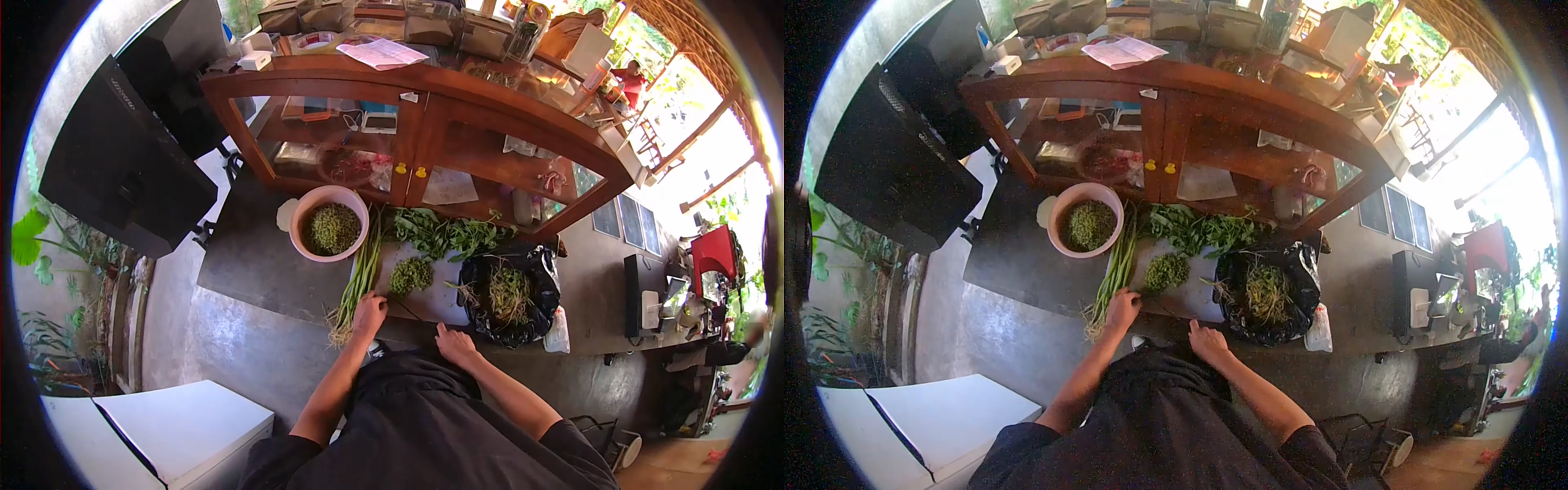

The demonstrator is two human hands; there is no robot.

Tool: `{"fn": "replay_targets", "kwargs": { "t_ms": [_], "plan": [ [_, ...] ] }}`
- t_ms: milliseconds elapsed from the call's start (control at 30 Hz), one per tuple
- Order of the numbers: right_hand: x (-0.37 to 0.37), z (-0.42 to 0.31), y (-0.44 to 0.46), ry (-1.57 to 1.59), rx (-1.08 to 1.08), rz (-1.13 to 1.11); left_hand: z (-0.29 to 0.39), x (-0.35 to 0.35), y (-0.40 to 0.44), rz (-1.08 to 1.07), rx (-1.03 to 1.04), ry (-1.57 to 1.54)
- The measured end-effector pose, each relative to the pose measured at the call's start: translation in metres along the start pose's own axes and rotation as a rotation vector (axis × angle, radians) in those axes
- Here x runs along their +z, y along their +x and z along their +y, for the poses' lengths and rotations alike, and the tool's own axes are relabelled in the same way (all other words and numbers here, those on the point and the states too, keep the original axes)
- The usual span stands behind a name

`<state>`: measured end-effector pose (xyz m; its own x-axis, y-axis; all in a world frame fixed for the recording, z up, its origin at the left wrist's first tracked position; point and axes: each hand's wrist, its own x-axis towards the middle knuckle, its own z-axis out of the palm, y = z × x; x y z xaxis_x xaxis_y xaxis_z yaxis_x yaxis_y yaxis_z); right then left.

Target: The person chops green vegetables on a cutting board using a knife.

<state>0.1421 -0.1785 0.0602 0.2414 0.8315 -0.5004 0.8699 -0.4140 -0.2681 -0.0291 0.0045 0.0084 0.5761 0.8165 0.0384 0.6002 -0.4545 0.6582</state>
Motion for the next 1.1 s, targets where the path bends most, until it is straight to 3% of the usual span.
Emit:
{"fn": "replay_targets", "kwargs": {
  "t_ms": [400, 800, 1100],
  "plan": [
    [-0.03, -0.018, -0.016, -0.024, -0.033, -0.031, -0.003, 0.005, 0.002, 0.024, -0.051, -0.012],
    [0.007, -0.008, 0.016, 0.022, 0.063, -0.11, -0.01, 0.017, 0.001, 0.042, -0.064, -0.077],
    [0.015, 0.004, 0.021, 0.017, 0.008, -0.199, -0.002, 0.01, 0.0, 0.106, -0.069, -0.026]
  ]
}}
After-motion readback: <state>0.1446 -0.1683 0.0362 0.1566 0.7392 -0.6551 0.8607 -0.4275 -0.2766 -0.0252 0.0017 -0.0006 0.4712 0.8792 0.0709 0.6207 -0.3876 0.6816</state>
